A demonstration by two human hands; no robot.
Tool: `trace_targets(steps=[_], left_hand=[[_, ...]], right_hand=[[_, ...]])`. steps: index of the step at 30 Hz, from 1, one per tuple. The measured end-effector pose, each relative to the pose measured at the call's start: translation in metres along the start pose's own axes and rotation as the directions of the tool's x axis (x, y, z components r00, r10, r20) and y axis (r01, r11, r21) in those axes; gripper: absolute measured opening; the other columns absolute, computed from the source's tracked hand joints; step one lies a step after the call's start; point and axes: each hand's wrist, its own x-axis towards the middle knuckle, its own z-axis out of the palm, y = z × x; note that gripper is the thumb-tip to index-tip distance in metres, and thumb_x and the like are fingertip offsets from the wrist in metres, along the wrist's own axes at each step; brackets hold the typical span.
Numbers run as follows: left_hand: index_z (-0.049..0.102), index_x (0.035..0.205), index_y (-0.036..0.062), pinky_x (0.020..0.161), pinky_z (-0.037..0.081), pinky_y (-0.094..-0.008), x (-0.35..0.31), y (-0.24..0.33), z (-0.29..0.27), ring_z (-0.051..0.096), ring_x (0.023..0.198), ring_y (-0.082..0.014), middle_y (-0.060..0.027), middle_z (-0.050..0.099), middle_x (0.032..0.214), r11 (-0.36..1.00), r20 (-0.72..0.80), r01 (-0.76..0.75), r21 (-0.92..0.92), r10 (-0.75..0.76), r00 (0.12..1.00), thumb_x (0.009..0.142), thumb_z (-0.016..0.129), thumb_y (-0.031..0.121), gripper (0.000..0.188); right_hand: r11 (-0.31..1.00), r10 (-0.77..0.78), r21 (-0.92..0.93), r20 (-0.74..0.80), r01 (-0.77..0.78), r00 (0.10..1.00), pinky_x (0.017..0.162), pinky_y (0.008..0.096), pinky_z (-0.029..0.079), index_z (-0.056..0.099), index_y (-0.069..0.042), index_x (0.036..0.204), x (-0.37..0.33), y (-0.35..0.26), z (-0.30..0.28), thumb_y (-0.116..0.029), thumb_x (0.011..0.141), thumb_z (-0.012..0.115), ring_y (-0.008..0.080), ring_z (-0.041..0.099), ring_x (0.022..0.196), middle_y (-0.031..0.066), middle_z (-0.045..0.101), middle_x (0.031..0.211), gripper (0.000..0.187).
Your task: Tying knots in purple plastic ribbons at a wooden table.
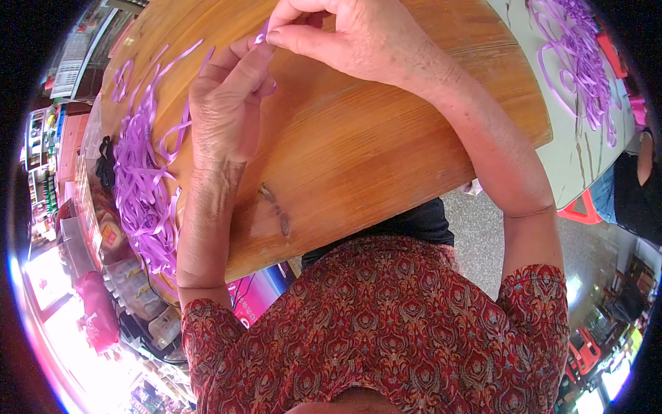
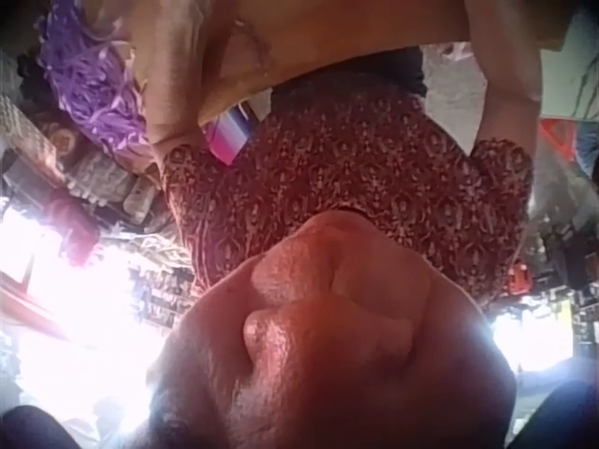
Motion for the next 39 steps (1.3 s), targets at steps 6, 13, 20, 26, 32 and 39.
trace_targets(steps=[6, 13, 20, 26, 32, 39], left_hand=[[0.064, 0.096, -0.0019, 0.077, 0.044, -0.0201, -0.001, -0.003, -0.001, 0.056, 0.084, -0.0068, -0.0023, 0.064, 0.091, 0.998, 0.019, -0.040, -0.039, 0.040, 0.999, 0.083, 0.069, 0.002, 0.015], [0.064, 0.096, -0.0008, 0.074, 0.043, -0.0180, -0.004, -0.001, 0.001, 0.054, 0.081, -0.0047, -0.0008, 0.063, 0.090, 0.997, 0.008, -0.078, 0.011, 0.078, 0.997, 0.083, 0.069, 0.003, 0.015], [0.064, 0.096, -0.0003, 0.069, 0.041, -0.0174, -0.005, -0.003, 0.005, 0.050, 0.076, -0.0034, 0.0013, 0.061, 0.087, 0.993, 0.002, -0.102, 0.063, 0.102, 0.995, 0.083, 0.069, 0.003, 0.015], [0.064, 0.099, 0.0016, 0.063, 0.043, -0.0221, -0.001, -0.007, -0.002, 0.053, 0.071, -0.0066, -0.0008, 0.063, 0.089, 0.990, 0.022, -0.116, 0.075, 0.115, 0.993, 0.086, 0.066, 0.005, 0.014], [0.063, 0.096, 0.0035, 0.065, 0.038, -0.0249, -0.004, 0.002, 0.006, 0.044, 0.069, -0.0070, 0.0025, 0.055, 0.081, 0.991, 0.108, -0.002, -0.135, 0.017, 0.994, 0.088, 0.062, 0.008, 0.009], [0.062, 0.098, 0.0036, 0.059, 0.025, -0.0243, -0.001, -0.001, 0.002, 0.028, 0.063, -0.0082, 0.0067, 0.037, 0.070, 0.949, 0.229, 0.068, -0.308, 0.004, 0.973, 0.091, 0.056, 0.012, 0.012]], right_hand=[[0.816, 0.571, -0.158, 0.078, -0.555, 0.817, 0.068, 0.0251, 0.049, 0.065, -0.001, 0.086, 0.008, -0.031, -0.005, -0.003, 0.082, 0.064, 0.0124, 0.062, 0.077, 0.0064, 0.066, 0.082, 0.004], [0.903, 0.428, -0.060, 0.049, -0.425, 0.902, 0.070, 0.0246, 0.049, 0.065, -0.001, 0.086, 0.016, -0.041, -0.003, -0.003, 0.081, 0.065, 0.0152, 0.064, 0.080, 0.0084, 0.066, 0.084, 0.005], [0.998, 0.044, -0.042, 0.010, -0.044, 0.999, 0.066, 0.0249, 0.048, 0.064, -0.001, 0.084, -0.002, -0.003, -0.003, -0.003, 0.079, 0.065, 0.0161, 0.063, 0.075, 0.0076, 0.065, 0.080, 0.005], [0.921, 0.389, -0.029, 0.031, -0.388, 0.921, 0.065, 0.0234, 0.047, 0.064, -0.001, 0.083, 0.003, -0.025, -0.003, -0.006, 0.080, 0.065, 0.0095, 0.059, 0.073, 0.0039, 0.065, 0.079, 0.005], [0.681, 0.721, 0.098, 0.082, -0.726, 0.688, 0.070, 0.0227, 0.047, 0.064, 0.000, 0.086, 0.004, -0.027, -0.004, -0.010, 0.084, 0.064, 0.0075, 0.058, 0.077, 0.0029, 0.065, 0.082, 0.010], [0.511, 0.814, 0.267, 0.156, -0.817, 0.560, 0.073, 0.0226, 0.047, 0.064, 0.000, 0.089, 0.005, -0.028, -0.003, -0.013, 0.085, 0.065, 0.0078, 0.058, 0.080, 0.0034, 0.065, 0.086, 0.013]])
